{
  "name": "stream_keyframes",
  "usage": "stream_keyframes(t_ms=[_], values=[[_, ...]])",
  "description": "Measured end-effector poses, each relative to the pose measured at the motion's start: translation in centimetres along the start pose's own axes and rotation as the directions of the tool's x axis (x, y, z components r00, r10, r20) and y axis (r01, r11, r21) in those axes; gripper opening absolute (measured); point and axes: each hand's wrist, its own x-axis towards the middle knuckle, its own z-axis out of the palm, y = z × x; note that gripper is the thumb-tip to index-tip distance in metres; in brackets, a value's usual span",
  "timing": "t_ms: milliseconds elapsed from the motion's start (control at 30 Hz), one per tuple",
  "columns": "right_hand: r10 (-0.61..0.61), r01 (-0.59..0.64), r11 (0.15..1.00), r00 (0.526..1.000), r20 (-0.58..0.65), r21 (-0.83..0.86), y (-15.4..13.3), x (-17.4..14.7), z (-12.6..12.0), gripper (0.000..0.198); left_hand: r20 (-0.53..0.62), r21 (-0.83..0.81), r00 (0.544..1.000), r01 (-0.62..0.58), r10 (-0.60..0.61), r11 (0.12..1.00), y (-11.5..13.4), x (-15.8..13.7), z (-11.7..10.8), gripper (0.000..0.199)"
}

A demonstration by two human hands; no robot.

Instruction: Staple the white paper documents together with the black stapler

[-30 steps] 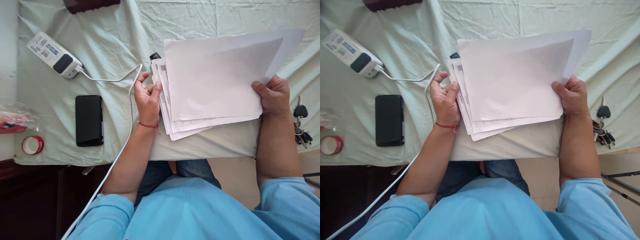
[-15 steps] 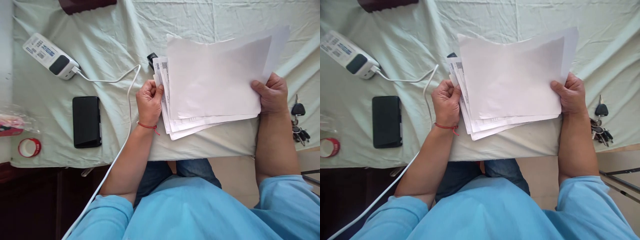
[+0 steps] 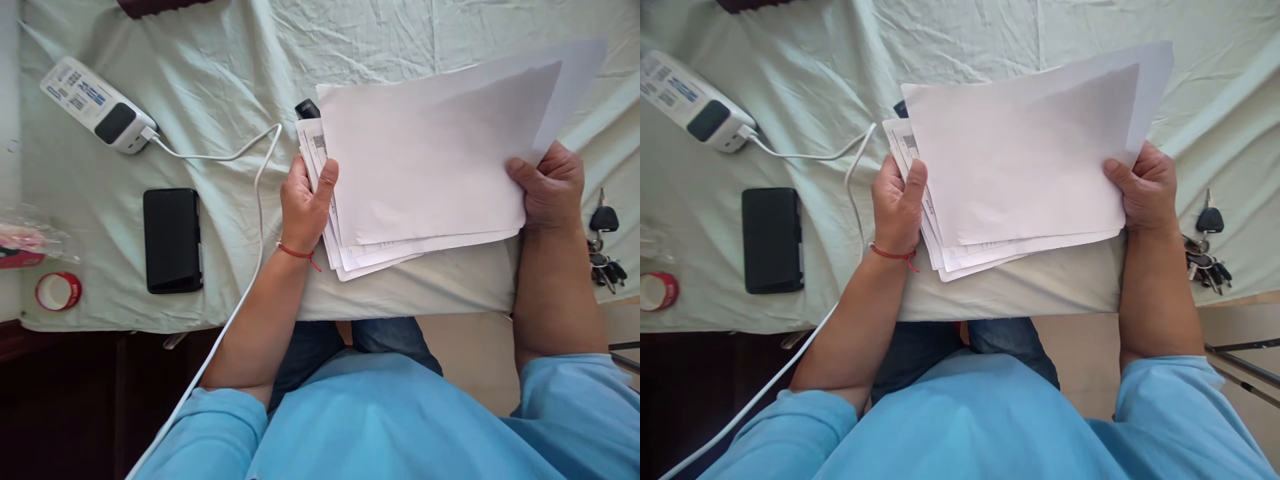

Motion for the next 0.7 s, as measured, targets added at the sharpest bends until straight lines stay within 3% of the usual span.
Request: stream_keyframes(t_ms=[100, 233, 433, 700], values=[[-0.059, 0.059, 0.998, 0.998, -0.017, 0.007, 0.6, 0.3, -0.1, 0.073, 0.052, 0.135, 0.997, -0.068, 0.061, 0.988, -0.9, 0.2, -0.9, 0.060], [-0.101, 0.102, 0.994, 0.994, -0.030, 0.039, 1.0, 0.6, -0.2, 0.072, 0.107, 0.182, 0.991, -0.100, 0.081, 0.978, -1.5, 0.3, -1.6, 0.059], [-0.004, 0.002, 0.998, 0.999, 0.032, 0.060, 0.3, 0.2, -0.2, 0.077, 0.146, 0.059, 0.984, -0.116, 0.106, 0.992, -1.4, 0.5, -1.5, 0.055], [0.117, -0.120, 0.993, 0.987, 0.109, 0.017, -0.5, -0.4, -0.6, 0.071, 0.196, -0.101, 0.980, -0.017, 0.037, 0.995, -0.7, 0.6, -1.3, 0.061]])
